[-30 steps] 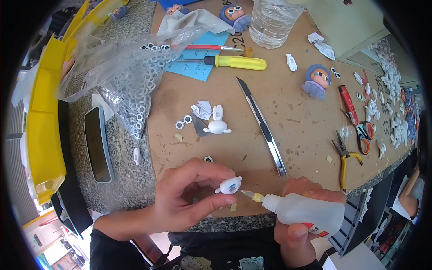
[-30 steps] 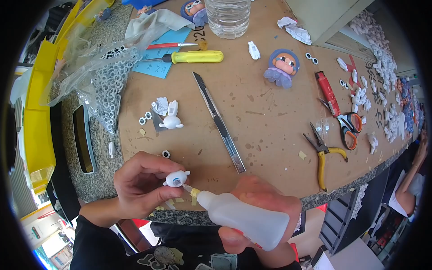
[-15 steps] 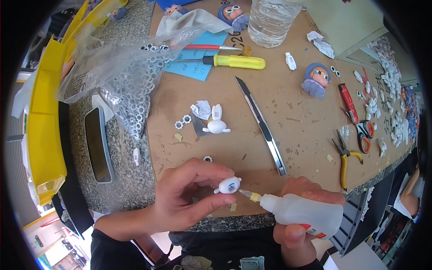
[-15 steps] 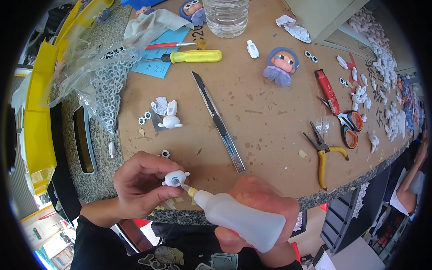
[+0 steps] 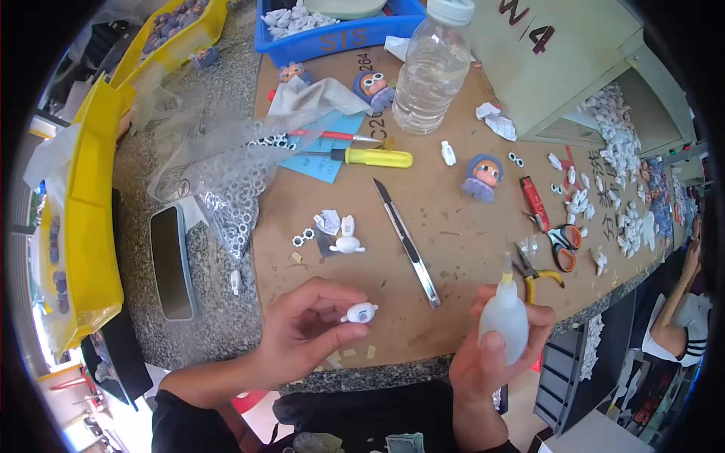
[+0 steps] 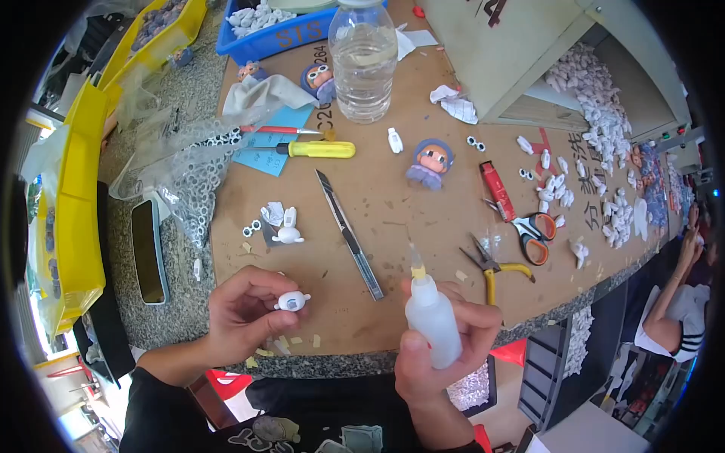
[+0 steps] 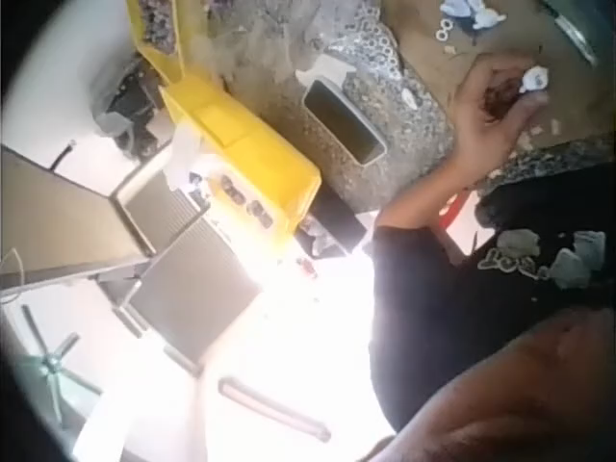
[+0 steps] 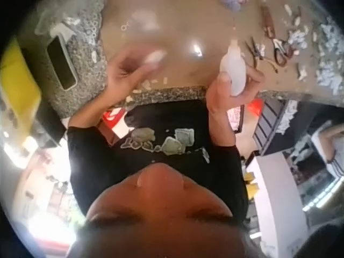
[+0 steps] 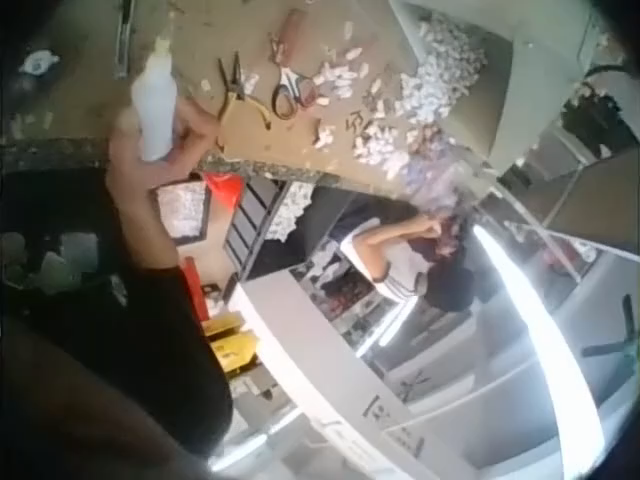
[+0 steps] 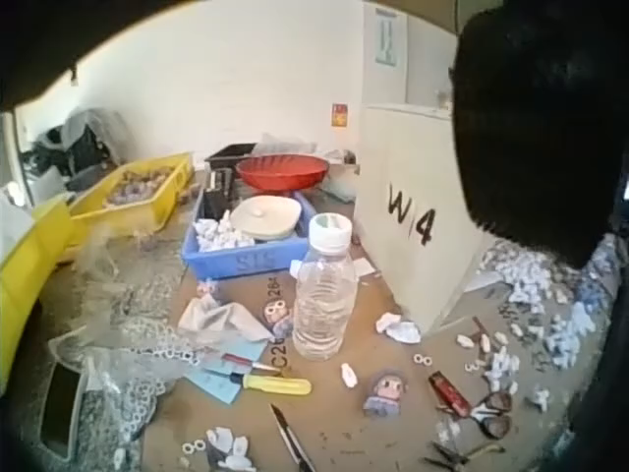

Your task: Assembling small plastic toy figures by gluing parts together at a workbench.

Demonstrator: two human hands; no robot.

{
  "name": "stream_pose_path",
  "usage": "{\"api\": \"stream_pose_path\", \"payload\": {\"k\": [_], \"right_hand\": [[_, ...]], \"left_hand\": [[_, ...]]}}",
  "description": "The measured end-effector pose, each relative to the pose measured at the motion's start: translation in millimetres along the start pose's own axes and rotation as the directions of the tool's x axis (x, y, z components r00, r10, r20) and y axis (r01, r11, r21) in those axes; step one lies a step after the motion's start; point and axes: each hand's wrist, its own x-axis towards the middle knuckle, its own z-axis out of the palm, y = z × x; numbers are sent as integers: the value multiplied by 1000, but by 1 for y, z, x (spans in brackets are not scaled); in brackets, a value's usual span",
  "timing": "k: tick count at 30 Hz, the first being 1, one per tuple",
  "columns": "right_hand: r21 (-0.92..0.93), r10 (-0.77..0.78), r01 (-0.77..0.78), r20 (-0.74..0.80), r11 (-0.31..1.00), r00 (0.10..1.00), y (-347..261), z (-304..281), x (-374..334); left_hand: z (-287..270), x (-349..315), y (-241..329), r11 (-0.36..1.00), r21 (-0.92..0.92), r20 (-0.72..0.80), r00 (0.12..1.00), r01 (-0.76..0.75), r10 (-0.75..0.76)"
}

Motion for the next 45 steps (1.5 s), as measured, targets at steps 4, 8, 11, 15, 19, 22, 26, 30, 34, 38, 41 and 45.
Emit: {"api": "stream_pose_path", "payload": {"k": [4, 8, 11, 15, 19, 22, 26, 30, 34, 38, 41, 45], "right_hand": [[-148, -18, 35, 115, 988, 993, -3, -19, 19], [-486, -46, 158, 234, 860, 971, 1, -30, 38], [-519, -43, 222, 334, 825, 942, 6, -23, 48], [-473, -23, 168, 298, 865, 954, -5, -35, 47], [-448, -60, 193, 294, 873, 954, -30, -63, 42], [-417, -119, 240, 294, 877, 948, -40, -95, 36], [-422, -109, 199, 228, 884, 967, -43, -142, 26], [-568, -178, 181, 60, 803, 982, -45, -201, 34], [-699, -181, 199, 100, 687, 978, -49, -231, 73], [-649, -224, 297, 195, 700, 955, -33, -219, 134], [-647, -82, 255, 285, 719, 955, -21, -210, 186], [-764, -29, 363, 413, 534, 910, -16, -193, 212]], "left_hand": [[10, 4, 15, 994, -77, 19, 997, 80, -79], [17, 6, 18, 987, -36, -51, 986, 158, -159], [17, -2, 31, 977, -150, 21, 988, 152, -150], [45, -8, 31, 975, -164, -75, 984, 150, -164], [57, -17, 31, 963, -239, -30, 990, 124, -135], [57, -18, 36, 906, -326, -41, 954, 269, -298], [87, -25, 37, 928, -373, -185, 980, 0, -74], [100, -31, 34, 872, -490, -156, 983, 7, -96], [105, -33, 18, 841, -540, -166, 975, 37, -149], [127, -28, 12, 808, -570, -78, 970, 148, -232], [141, -21, 8, 787, -568, 20, 960, 241, -280], [151, -17, 5, 753, -598, 71, 954, 273, -290]]}}
